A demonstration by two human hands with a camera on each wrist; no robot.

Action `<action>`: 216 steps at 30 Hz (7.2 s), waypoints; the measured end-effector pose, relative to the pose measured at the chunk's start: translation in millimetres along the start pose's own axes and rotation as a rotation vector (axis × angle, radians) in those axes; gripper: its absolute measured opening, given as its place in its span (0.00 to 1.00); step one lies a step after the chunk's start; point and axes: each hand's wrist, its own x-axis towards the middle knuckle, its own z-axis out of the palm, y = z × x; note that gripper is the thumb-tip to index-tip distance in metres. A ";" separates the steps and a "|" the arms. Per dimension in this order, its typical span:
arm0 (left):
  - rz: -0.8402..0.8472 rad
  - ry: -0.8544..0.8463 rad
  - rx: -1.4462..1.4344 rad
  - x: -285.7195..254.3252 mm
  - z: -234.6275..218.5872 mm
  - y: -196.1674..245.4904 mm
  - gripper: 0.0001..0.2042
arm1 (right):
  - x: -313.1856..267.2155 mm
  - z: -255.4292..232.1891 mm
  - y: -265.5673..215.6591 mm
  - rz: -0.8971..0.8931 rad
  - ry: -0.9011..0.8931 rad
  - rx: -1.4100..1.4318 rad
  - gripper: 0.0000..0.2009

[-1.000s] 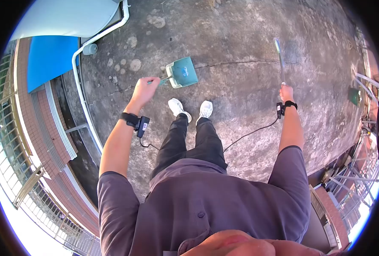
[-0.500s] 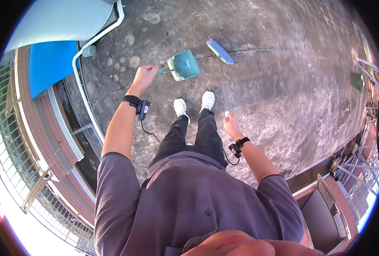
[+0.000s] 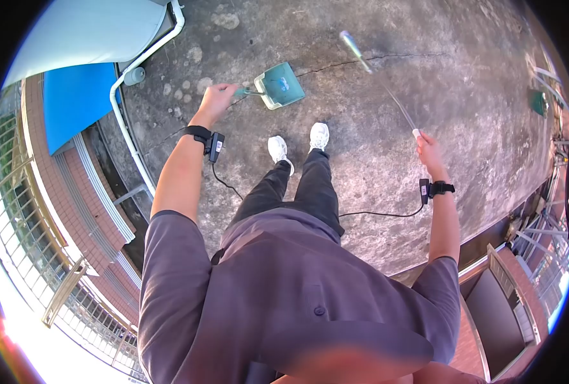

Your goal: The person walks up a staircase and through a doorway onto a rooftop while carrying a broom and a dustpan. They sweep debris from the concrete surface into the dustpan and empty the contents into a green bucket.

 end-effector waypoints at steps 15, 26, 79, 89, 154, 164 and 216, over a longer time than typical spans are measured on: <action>0.066 0.035 -0.009 -0.6 9.4 7.0 0.18 | 75.0 208.0 106.0 0.010 0.088 -0.476 0.21; 0.131 -0.011 -0.079 -5.6 13.4 -13.3 0.19 | -164.9 170.3 33.7 0.182 -0.337 0.215 0.21; 0.214 -0.037 0.067 -181.6 181.7 -45.3 0.18 | -108.3 -110.5 213.4 0.061 0.150 0.000 0.13; 0.197 -0.025 0.088 -173.6 187.9 -65.6 0.18 | -15.2 0.1 314.2 -0.032 0.260 -0.437 0.17; 0.052 0.108 -0.111 -354.6 402.4 -83.6 0.15 | -18.6 -267.2 392.5 0.195 0.279 -0.106 0.08; 0.054 0.073 -0.111 -347.8 406.1 -123.1 0.15 | -171.4 -113.1 503.5 -0.193 0.115 -0.638 0.16; -0.070 0.163 -0.303 -417.5 404.2 -152.4 0.13 | -265.4 -254.1 368.2 0.380 -0.598 0.330 0.07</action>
